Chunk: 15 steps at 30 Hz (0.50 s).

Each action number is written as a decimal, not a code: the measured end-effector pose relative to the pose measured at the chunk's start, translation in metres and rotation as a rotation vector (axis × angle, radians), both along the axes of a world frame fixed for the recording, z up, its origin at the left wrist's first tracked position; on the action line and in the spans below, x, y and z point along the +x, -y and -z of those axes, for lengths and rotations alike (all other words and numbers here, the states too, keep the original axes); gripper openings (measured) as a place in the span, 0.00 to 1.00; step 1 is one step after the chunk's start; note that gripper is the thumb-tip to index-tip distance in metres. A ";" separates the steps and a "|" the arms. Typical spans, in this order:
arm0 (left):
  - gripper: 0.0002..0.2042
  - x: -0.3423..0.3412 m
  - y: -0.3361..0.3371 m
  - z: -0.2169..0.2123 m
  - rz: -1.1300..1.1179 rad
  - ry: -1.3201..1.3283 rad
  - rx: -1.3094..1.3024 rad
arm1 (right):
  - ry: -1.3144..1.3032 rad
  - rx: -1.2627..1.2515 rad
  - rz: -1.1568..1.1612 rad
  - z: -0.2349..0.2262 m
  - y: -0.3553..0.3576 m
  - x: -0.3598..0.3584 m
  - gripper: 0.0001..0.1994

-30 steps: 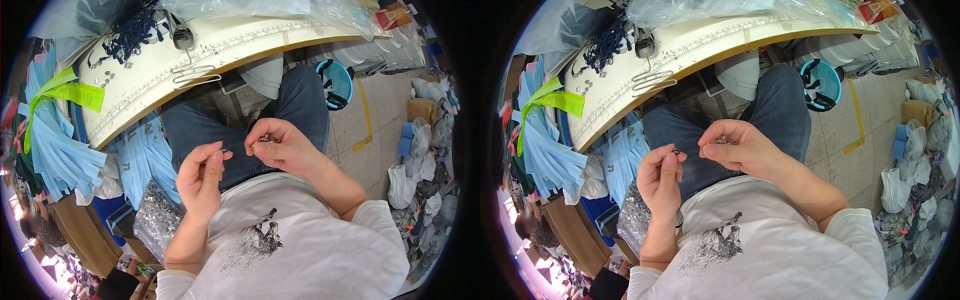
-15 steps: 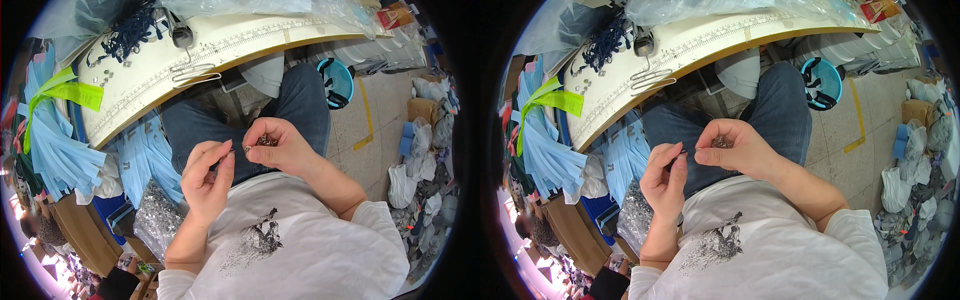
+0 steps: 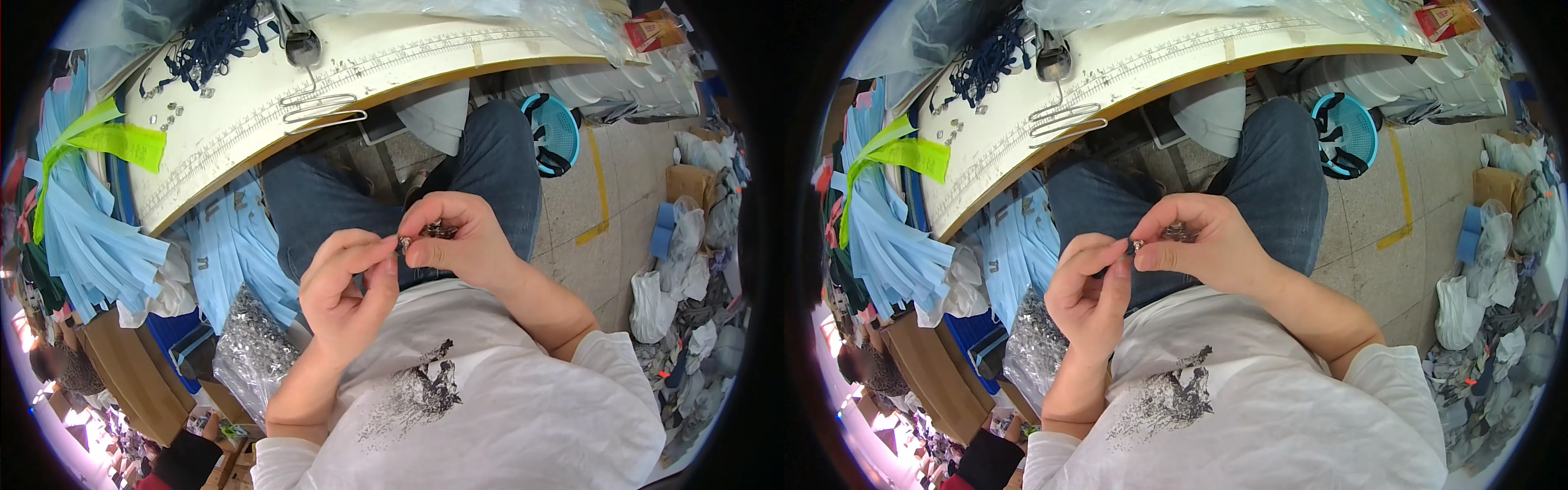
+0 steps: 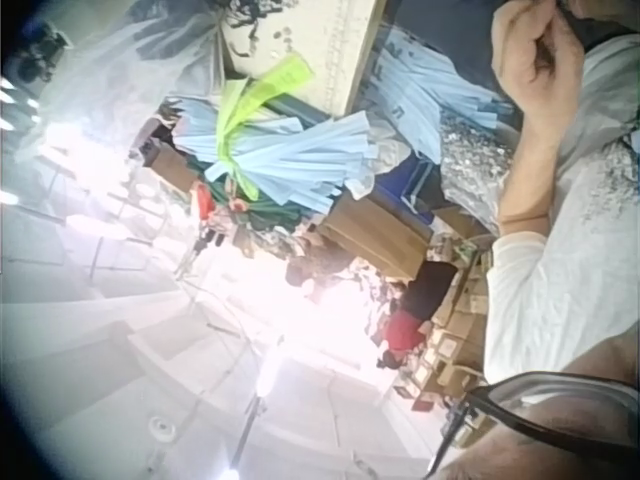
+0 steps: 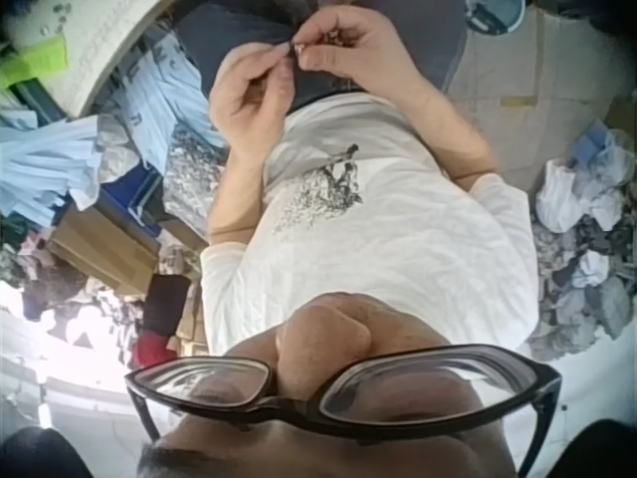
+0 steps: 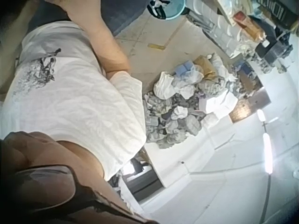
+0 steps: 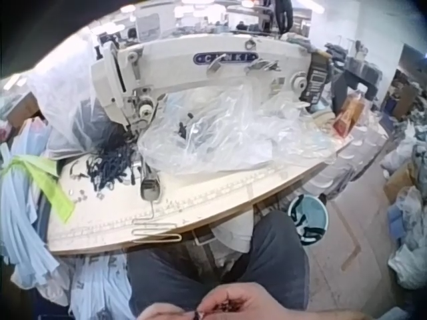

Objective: Manually attaching small metal hardware buckles and rings to blue leather straps at a workshop bench.

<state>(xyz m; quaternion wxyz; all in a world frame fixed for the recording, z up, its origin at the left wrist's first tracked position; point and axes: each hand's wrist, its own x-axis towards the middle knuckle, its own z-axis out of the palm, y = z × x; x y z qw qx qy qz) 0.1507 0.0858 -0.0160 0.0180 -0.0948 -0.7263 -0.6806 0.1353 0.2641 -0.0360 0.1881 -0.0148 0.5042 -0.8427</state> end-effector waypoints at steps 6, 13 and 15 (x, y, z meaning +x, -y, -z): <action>0.13 0.001 -0.001 0.002 0.003 -0.019 0.004 | -0.052 0.113 0.000 -0.003 -0.001 0.003 0.09; 0.09 0.001 -0.001 -0.006 0.002 0.028 -0.090 | -0.098 0.172 0.028 -0.004 0.000 0.000 0.08; 0.07 0.002 -0.001 -0.007 -0.014 0.077 -0.070 | -0.124 0.175 0.032 -0.003 0.000 0.000 0.08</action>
